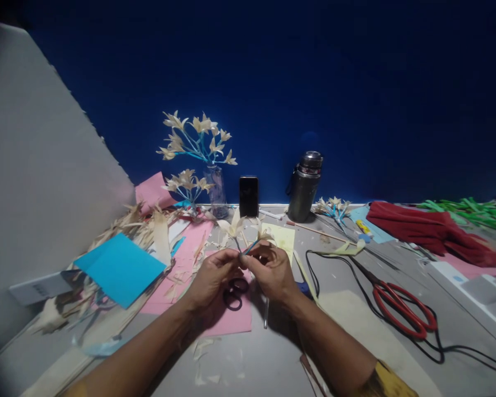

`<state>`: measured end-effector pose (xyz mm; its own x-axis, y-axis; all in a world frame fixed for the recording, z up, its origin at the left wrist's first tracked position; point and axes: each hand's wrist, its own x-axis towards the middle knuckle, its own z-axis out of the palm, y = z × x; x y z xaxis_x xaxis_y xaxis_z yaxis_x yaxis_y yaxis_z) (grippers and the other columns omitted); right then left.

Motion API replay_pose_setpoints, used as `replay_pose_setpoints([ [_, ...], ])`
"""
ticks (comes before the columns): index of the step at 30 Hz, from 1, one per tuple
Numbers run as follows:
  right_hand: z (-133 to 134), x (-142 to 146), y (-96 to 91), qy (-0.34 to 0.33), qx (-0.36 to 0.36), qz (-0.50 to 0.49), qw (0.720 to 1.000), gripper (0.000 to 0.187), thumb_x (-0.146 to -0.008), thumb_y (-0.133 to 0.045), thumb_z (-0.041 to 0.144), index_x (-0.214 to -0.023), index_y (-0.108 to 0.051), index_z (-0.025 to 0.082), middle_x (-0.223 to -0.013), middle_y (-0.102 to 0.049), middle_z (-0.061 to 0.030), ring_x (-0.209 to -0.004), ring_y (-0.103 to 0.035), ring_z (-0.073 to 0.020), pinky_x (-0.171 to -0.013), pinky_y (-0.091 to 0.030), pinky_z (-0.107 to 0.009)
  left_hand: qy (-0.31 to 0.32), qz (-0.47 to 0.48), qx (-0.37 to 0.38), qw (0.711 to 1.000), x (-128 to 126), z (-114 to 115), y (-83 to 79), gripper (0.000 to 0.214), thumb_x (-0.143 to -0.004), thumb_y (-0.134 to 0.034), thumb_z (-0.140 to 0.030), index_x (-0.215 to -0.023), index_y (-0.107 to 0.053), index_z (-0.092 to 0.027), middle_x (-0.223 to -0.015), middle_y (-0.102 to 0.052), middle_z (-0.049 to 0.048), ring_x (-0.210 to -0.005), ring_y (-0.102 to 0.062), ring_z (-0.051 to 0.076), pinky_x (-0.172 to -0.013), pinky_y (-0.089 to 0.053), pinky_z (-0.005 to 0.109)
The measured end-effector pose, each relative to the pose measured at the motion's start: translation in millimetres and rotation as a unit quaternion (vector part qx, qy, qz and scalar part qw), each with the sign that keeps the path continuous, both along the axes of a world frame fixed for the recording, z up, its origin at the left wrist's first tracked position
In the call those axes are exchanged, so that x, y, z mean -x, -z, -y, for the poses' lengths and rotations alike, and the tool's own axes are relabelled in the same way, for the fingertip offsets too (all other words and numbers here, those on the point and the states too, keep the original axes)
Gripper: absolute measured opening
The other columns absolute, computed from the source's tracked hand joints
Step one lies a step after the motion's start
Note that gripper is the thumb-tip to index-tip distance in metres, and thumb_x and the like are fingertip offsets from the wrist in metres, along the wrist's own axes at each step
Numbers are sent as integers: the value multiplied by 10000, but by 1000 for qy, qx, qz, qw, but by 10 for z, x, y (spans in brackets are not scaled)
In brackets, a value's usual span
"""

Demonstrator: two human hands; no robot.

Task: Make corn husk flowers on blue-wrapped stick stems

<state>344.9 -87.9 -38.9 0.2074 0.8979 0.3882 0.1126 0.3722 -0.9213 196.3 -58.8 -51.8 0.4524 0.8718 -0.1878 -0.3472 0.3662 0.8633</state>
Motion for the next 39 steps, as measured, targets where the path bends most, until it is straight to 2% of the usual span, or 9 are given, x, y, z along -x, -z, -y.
replay_pose_setpoints([
  [7,-31,-21,15,32,-2,-16,999,175,-722,-784,315,-601,-737,198,-742,-653,-48,-764,-594,-188,-667,-495,-285,16,-19,-2,1000,-23,62,7,298,-801,-760,-433,-872,-588,-200,-704,-582,-22,-467,-508,83,-397,-275,176],
  [13,-30,14,25,-2,43,-84,996,231,-663,-826,384,-594,-730,185,-729,-652,-51,-733,-619,-190,-610,-521,-284,85,92,3,992,-26,-33,95,254,-812,-768,-353,-823,-631,-140,-691,-583,6,-577,-549,92,-556,-443,204],
  [18,33,88,63,-65,165,-173,969,319,-673,-827,472,-698,-703,179,-586,-631,-8,-460,-580,-156,-401,-477,-270,166,148,82,971,1,-74,79,268,-755,-815,-309,-859,-683,-100,-684,-587,36,-626,-565,120,-641,-516,256],
  [25,-12,41,90,-43,79,-108,990,241,-699,-823,386,-632,-731,173,-623,-646,-12,-596,-581,-145,-576,-494,-269,201,134,131,962,43,-89,-3,235,-748,-792,-252,-839,-615,-126,-613,-503,-19,-509,-473,76,-483,-425,184],
  [28,-45,11,93,6,54,-87,995,202,-696,-819,362,-638,-751,181,-675,-669,-25,-684,-599,-170,-634,-489,-283,105,54,52,992,11,-10,-5,269,-817,-723,-361,-950,-576,-179,-634,-549,-15,-510,-513,111,-472,-433,207],
  [31,-46,10,76,71,48,-55,995,193,-700,-817,351,-640,-754,178,-667,-661,-25,-686,-582,-170,-618,-459,-276,-33,-80,-134,987,0,85,-20,289,-839,-686,-432,-1026,-584,-237,-812,-629,34,-648,-604,180,-527,-489,273],
  [35,-31,33,50,107,54,-42,992,224,-704,-802,380,-642,-750,172,-644,-658,-25,-638,-563,-161,-586,-446,-274,-150,-203,-357,900,25,102,-37,264,-724,-804,-300,-962,-706,-245,-1110,-620,116,-1069,-576,297,-805,-519,381],
  [38,-34,46,43,114,54,-32,992,224,-705,-788,377,-628,-744,172,-633,-651,-25,-621,-560,-159,-575,-444,-272,-164,-279,-471,821,25,62,-16,197,-780,-755,-265,-973,-721,-244,-1012,-671,117,-1013,-585,299,-896,-464,434],
  [39,-37,49,41,115,53,-28,992,222,-705,-784,372,-618,-738,173,-628,-644,-23,-617,-557,-157,-574,-443,-272,-158,-293,-489,806,20,52,-5,177,-799,-738,-260,-974,-716,-240,-980,-688,113,-981,-594,294,-901,-453,436],
])
